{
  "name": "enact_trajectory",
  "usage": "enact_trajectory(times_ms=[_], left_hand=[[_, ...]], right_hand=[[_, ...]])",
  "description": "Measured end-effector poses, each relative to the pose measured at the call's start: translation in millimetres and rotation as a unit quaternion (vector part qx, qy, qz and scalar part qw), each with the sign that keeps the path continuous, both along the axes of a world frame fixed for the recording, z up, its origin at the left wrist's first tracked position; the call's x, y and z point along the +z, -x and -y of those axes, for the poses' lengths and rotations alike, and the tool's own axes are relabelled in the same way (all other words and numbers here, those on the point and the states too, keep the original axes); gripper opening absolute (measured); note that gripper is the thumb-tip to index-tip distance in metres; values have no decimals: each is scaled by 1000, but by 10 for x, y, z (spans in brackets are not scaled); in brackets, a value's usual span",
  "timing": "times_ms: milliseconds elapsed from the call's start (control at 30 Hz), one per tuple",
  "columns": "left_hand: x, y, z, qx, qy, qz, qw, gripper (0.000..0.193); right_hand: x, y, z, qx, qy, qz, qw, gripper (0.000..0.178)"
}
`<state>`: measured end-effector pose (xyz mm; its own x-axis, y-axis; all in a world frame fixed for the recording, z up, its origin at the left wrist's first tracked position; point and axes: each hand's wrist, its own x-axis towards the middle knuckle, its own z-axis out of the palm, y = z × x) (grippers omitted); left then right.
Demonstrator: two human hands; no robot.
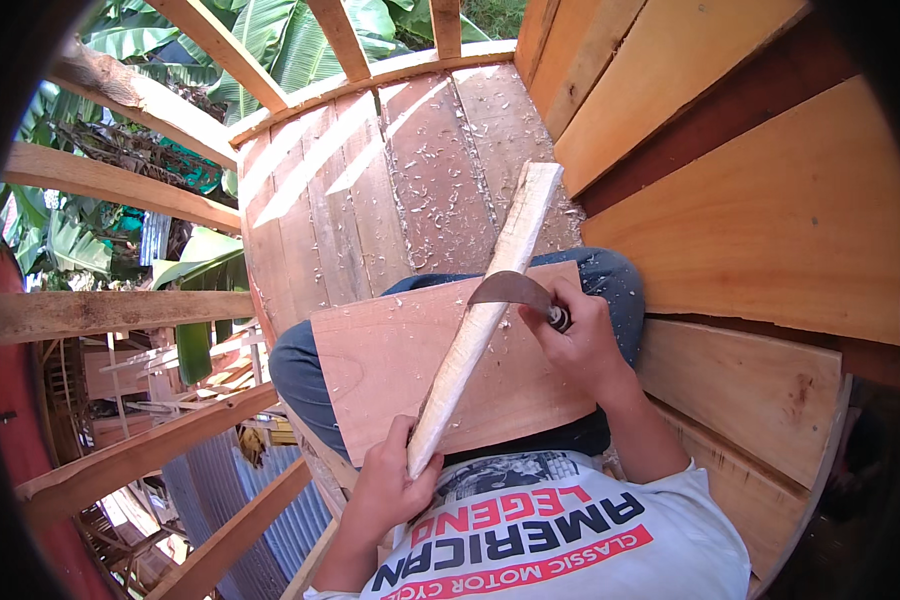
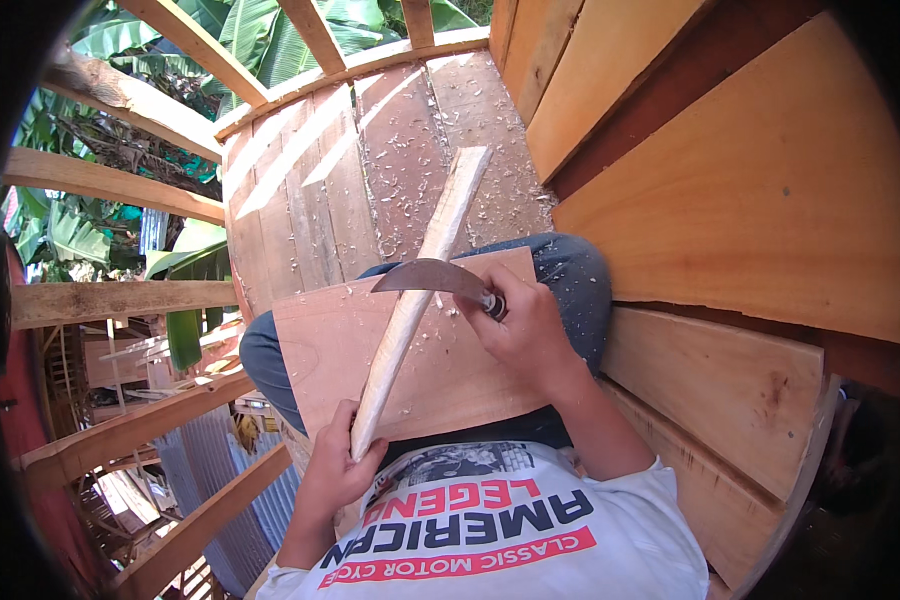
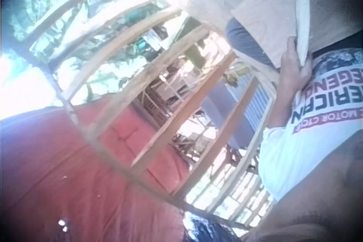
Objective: The person is sitting cross-legged on a wooden platform, using a curved knife to shave and shape a long piece of wood. They hold the wood with their left hand and use the knife with their right hand to remove thin strips of wood, creating shavings that fall onto a board placed on their lap.
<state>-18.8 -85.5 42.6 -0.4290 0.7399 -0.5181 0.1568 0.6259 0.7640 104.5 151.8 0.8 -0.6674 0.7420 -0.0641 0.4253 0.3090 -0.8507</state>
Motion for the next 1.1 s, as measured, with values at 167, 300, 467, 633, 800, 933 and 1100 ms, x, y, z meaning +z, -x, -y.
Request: enact_trajectory(times_ms=[167, 300, 467, 633, 800, 933, 1100], left_hand=[[-40, 60, -3, -15, -31, -107, 994, 34], [-39, 84, 2, 2, -44, -124, 991, 35], [-14, 99, 27, 26, -66, -138, 988, 37], [-1, 140, 69, 16, -62, -132, 989, 36], [3, 141, 144, -2, -55, -119, 991, 36], [-20, 115, 137, -1, -53, -101, 993, 36], [-16, 125, 74, 1, -59, -101, 993, 36]], right_hand=[[64, -47, 169, 20, 18, 1, 1000, 23], [34, -120, 146, 91, -92, -34, 991, 24], [-84, -139, -108, 107, -232, -21, 967, 27], [-37, -95, 84, 176, -256, -53, 949, 30], [-100, -76, -201, -24, -261, 4, 965, 32], [-47, -63, 3, 160, -282, -51, 945, 38], [-148, 17, -54, 58, -278, -64, 957, 40]])
